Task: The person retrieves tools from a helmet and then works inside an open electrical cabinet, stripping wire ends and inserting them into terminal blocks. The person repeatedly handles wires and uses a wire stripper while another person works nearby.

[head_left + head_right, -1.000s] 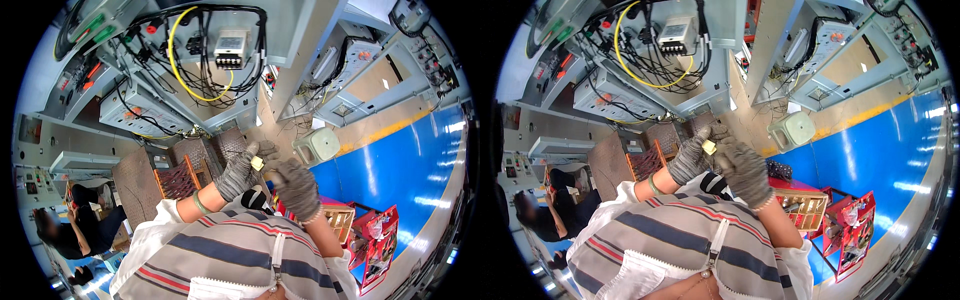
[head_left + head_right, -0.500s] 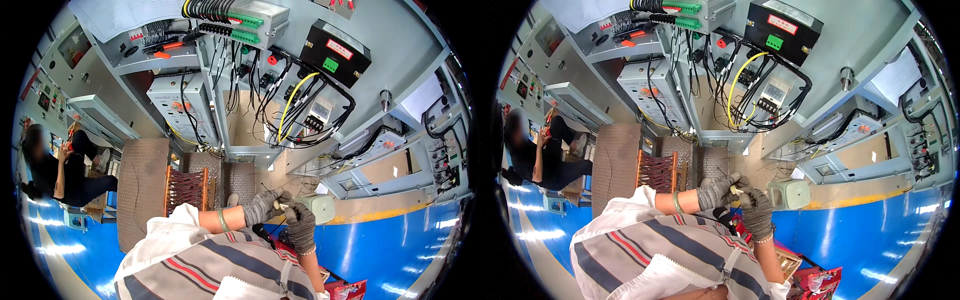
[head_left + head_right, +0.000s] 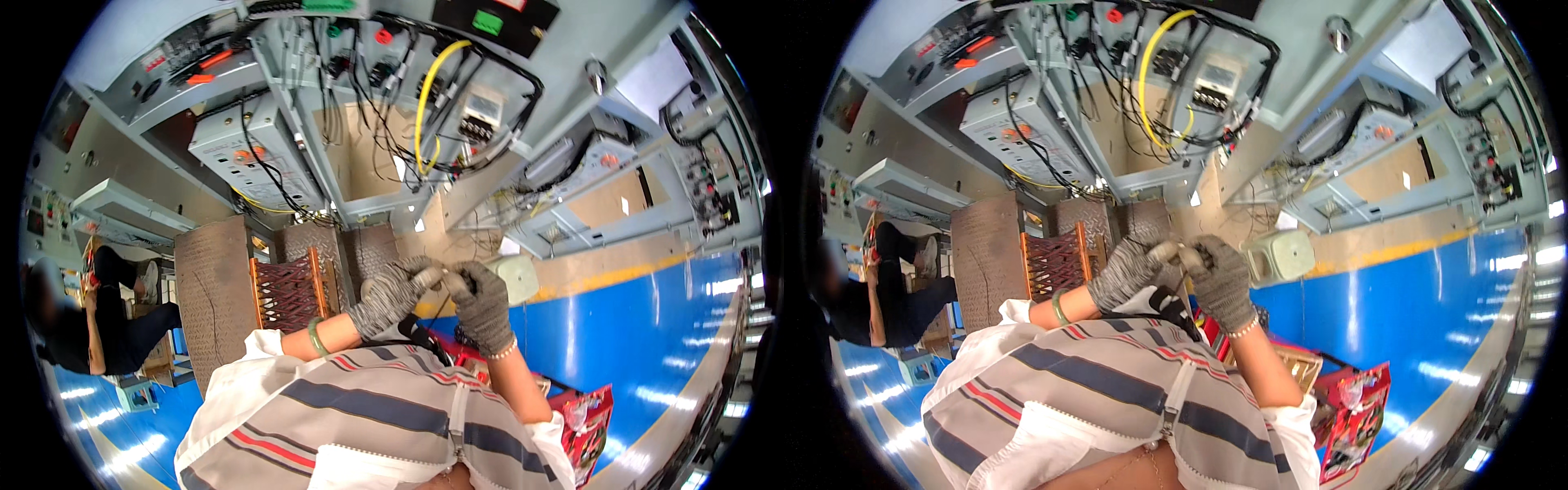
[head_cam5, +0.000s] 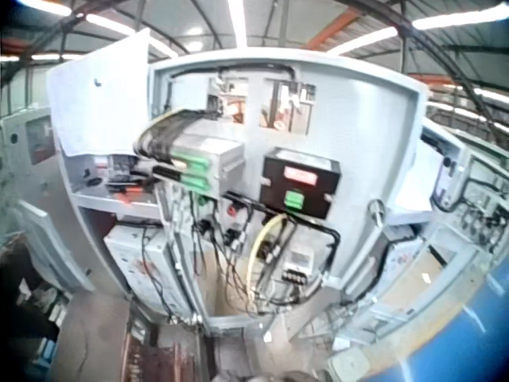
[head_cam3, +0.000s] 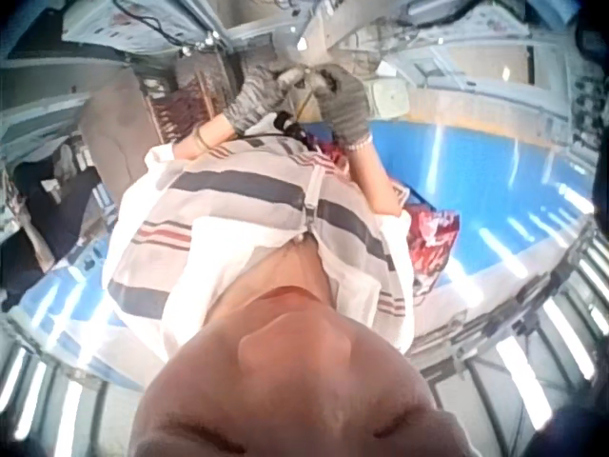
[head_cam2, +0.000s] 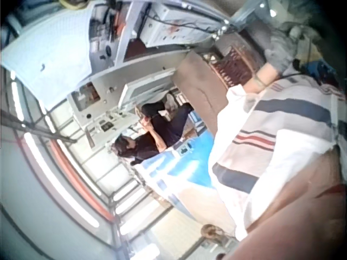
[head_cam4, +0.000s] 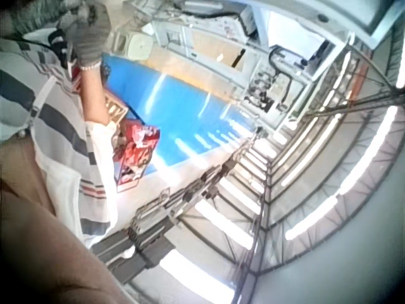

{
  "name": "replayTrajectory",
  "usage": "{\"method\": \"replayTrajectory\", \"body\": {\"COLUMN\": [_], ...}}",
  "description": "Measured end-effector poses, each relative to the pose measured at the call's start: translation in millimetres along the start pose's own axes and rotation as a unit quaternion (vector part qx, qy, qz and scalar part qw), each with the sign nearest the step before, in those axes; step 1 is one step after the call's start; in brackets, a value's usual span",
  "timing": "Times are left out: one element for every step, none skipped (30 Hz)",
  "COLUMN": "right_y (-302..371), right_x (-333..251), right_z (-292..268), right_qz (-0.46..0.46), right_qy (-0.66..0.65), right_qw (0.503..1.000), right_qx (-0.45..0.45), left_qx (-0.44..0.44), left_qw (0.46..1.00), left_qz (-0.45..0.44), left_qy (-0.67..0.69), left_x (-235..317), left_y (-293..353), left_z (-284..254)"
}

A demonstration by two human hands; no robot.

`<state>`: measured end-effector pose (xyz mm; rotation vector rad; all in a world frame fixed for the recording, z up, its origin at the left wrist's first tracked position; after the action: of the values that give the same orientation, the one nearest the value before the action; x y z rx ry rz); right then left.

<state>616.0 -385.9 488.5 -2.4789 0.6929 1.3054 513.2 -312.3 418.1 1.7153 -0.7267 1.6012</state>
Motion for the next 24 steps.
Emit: {"method": "replayTrajectory", "body": {"right_y": [0.0,-2.1,-1.5,-1.5,-0.8,0.2,0.1,1.8,4.5,8.9,11.4,13.9,16.7,18.7,21.1,22.7,23.1,23.3,24.2,24.5,24.2,23.9,23.8,23.6], "right_x": [6.8,12.4,20.1,25.4,34.1,40.3,31.0,33.4,39.3,48.2,54.5,62.1,69.2,73.4,77.0,80.4,82.7,84.6,86.4,87.9,89.4,90.7,91.8,92.7], "right_z": [1.5,1.5,1.7,-3.3,-9.6,-16.3,-28.2,-44.0,-59.9,-73.3,-80.4,-85.8,-90.2,-92.0,-93.5,-93.7,-92.5,-90.9,-90.0,-89.7,-88.9,-88.9,-89.8,-90.8], "right_qz": [0.035,0.065,0.095,0.095,0.093,0.091,0.117,0.136,0.154,0.173,0.171,0.168,0.166,0.166,0.167,0.168,0.17,0.173,0.176,0.17,0.165,0.159,0.158,0.157], "right_qy": [-0.022,-0.044,-0.067,-0.097,-0.127,-0.157,-0.187,-0.229,-0.271,-0.311,-0.34,-0.369,-0.398,-0.403,-0.409,-0.414,-0.412,-0.411,-0.408,-0.409,-0.41,-0.411,-0.406,-0.401], "right_qw": [0.999,0.996,0.991,0.989,0.986,0.983,0.975,0.964,0.948,0.927,0.913,0.898,0.881,0.877,0.874,0.87,0.871,0.872,0.873,0.872,0.872,0.872,0.874,0.876], "right_qx": [-0.024,-0.046,-0.067,-0.058,-0.049,-0.04,-0.027,0.02,0.068,0.118,0.144,0.17,0.195,0.2,0.205,0.209,0.206,0.203,0.202,0.206,0.21,0.214,0.215,0.217], "left_qx": [0.002,0.005,0.001,0.003,0.005,0.006,0.022,0.019,0.015,0.009,0.014,0.025,0.036,0.048,0.048,0.048,0.049,0.056,0.062,0.067,0.056,0.046,0.035,0.026], "left_qw": [1.0,1.0,0.998,0.997,0.995,0.992,0.986,0.986,0.985,0.984,0.99,0.989,0.988,0.987,0.987,0.988,0.988,0.987,0.985,0.983,0.978,0.973,0.966,0.964], "left_qz": [-0.001,0.002,0.029,0.009,-0.012,-0.033,-0.043,-0.056,-0.069,-0.083,-0.057,-0.064,-0.072,-0.079,-0.077,-0.076,-0.075,-0.069,-0.063,-0.058,-0.075,-0.092,-0.11,-0.101], "left_qy": [0.006,0.011,0.055,0.077,0.098,0.119,0.158,0.157,0.156,0.155,0.127,0.129,0.131,0.132,0.13,0.128,0.126,0.137,0.15,0.162,0.185,0.207,0.23,0.245], "left_x": [1.2,9.6,23.2,20.2,16.2,11.7,8.5,3.3,-2.6,-6.9,-0.2,1.5,3.3,3.6,4.4,4.4,4.6,6.3,8.8,10.4,7.5,4.3,1.3,-0.8], "left_y": [1.8,0.7,-1.6,-2.4,-2.4,-2.6,-2.0,-2.9,-3.5,-4.1,-5.9,-5.6,-4.7,-3.7,-3.3,-2.7,-2.5,-3.0,-3.6,-4.3,-3.8,-2.9,-2.3,-4.5], "left_z": [1.1,1.8,6.1,6.5,6.2,7.3,4.8,3.7,1.6,2.3,2.2,3.1,4.1,4.2,5.2,5.8,6.4,6.6,8.2,9.2,12.7,15.0,17.6,19.3]}}
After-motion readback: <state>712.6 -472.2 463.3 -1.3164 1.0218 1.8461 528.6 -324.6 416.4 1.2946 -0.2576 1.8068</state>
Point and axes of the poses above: each hand's wrist, its own y-axis away from the middle knuckle, its own z-axis out of the palm, x = y × z, the point moved 9 cm from there along -y, towards the middle knuckle, and after that the axes turned 6 degrees about z, right-handed, at the moved point
